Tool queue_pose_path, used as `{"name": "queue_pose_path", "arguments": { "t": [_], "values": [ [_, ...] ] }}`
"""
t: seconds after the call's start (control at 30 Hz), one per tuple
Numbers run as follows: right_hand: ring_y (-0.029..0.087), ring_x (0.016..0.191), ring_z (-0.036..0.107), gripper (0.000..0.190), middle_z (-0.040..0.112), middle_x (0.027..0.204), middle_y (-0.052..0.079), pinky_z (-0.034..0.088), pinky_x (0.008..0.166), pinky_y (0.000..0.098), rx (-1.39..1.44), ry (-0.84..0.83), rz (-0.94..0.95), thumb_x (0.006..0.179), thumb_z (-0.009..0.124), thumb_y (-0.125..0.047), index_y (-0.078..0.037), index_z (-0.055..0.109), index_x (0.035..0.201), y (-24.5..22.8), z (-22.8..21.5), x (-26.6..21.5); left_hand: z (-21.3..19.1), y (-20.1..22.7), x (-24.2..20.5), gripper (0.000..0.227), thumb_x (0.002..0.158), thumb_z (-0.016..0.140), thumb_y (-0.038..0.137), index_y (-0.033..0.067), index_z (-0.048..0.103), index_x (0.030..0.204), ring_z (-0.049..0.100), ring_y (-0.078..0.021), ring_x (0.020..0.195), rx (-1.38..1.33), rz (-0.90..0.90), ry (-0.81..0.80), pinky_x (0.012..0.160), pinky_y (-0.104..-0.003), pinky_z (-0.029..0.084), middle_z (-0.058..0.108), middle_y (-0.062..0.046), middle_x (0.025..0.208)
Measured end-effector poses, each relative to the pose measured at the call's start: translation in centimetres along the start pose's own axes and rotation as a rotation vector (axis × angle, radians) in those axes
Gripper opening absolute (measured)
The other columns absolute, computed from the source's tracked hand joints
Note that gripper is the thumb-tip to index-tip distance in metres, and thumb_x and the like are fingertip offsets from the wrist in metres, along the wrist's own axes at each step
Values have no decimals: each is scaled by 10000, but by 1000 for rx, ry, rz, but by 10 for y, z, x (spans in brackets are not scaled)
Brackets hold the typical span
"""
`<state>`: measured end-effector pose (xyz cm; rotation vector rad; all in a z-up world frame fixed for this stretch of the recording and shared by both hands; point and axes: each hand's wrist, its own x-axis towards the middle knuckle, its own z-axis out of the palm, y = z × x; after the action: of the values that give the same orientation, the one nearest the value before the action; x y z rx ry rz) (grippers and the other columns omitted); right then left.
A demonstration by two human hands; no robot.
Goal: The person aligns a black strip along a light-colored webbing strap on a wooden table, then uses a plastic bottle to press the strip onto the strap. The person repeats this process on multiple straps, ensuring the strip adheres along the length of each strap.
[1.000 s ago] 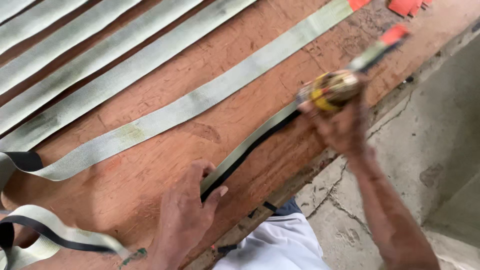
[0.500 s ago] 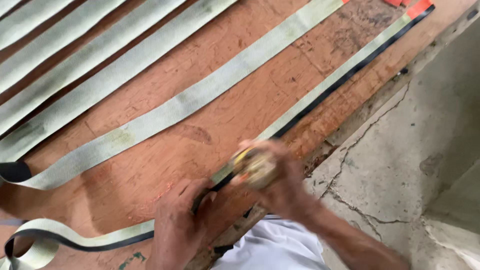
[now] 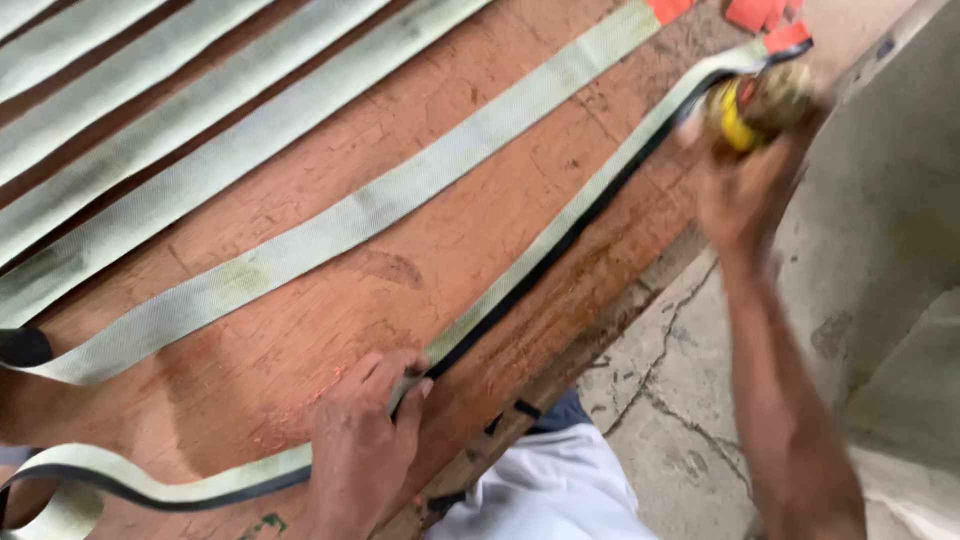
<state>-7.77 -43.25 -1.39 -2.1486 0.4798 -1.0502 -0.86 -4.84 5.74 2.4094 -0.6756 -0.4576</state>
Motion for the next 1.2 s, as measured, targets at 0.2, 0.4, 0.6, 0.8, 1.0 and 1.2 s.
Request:
{"name": "queue_pose_path", "arguments": {
  "t": [0.2, 0.4, 0.6, 0.8, 1.0, 1.2],
  "values": [
    [207, 979, 670, 496, 626, 1139, 103, 631, 746, 351, 380, -456, -140, 1007, 711, -154, -134, 371, 1367, -101, 58, -118, 1, -2, 5, 205, 773, 754, 99, 109, 719, 975, 704, -352, 885, -8, 71, -4, 781, -433, 528, 736, -91, 928],
    [340, 1163, 639, 717, 538, 1331, 246, 705, 867, 370, -130, -161, -129, 1070, 833, -223, -32, 248, 1439, 45, 20, -23, 9, -2, 14, 220, 767, 749, 148, 134, 728, 985, 716, -328, 889, 10, -80, -49, 746, -418, 540, 750, -73, 935],
    [281, 1346, 571, 660, 488, 1479, 193, 527, 1154, 441, -265, 38, -126, 1056, 737, -224, -46, 301, 1518, 128, -31, 40, 27, 19, 24, 178, 867, 715, 203, 129, 721, 1029, 705, -336, 812, 34, 38, -57, 694, -446, 536, 738, -91, 944],
    [226, 1177, 639, 656, 578, 1304, 136, 621, 1036, 385, 289, -221, -32, 995, 818, -211, -116, 344, 1438, -56, 24, -107, 39, 30, 29, 193, 881, 728, 215, 119, 647, 1028, 687, -391, 789, 5, 55, -53, 641, -486, 508, 714, -142, 887],
    [245, 985, 659, 684, 624, 1165, 171, 624, 774, 378, 187, -386, -281, 893, 833, -191, -91, 346, 1362, -84, 54, -93, 34, 22, 24, 369, 846, 796, 261, 96, 513, 1013, 666, -422, 751, -20, -2, -48, 623, -518, 472, 684, -176, 784],
    [242, 1050, 767, 576, 660, 1236, 174, 667, 839, 364, 82, -172, 116, 1082, 762, -291, -63, 339, 1400, -61, 6, -35, 29, 28, 27, 326, 852, 783, 248, 105, 508, 954, 664, -412, 696, -8, -34, -39, 597, -520, 461, 678, -169, 733]
  ]
}}
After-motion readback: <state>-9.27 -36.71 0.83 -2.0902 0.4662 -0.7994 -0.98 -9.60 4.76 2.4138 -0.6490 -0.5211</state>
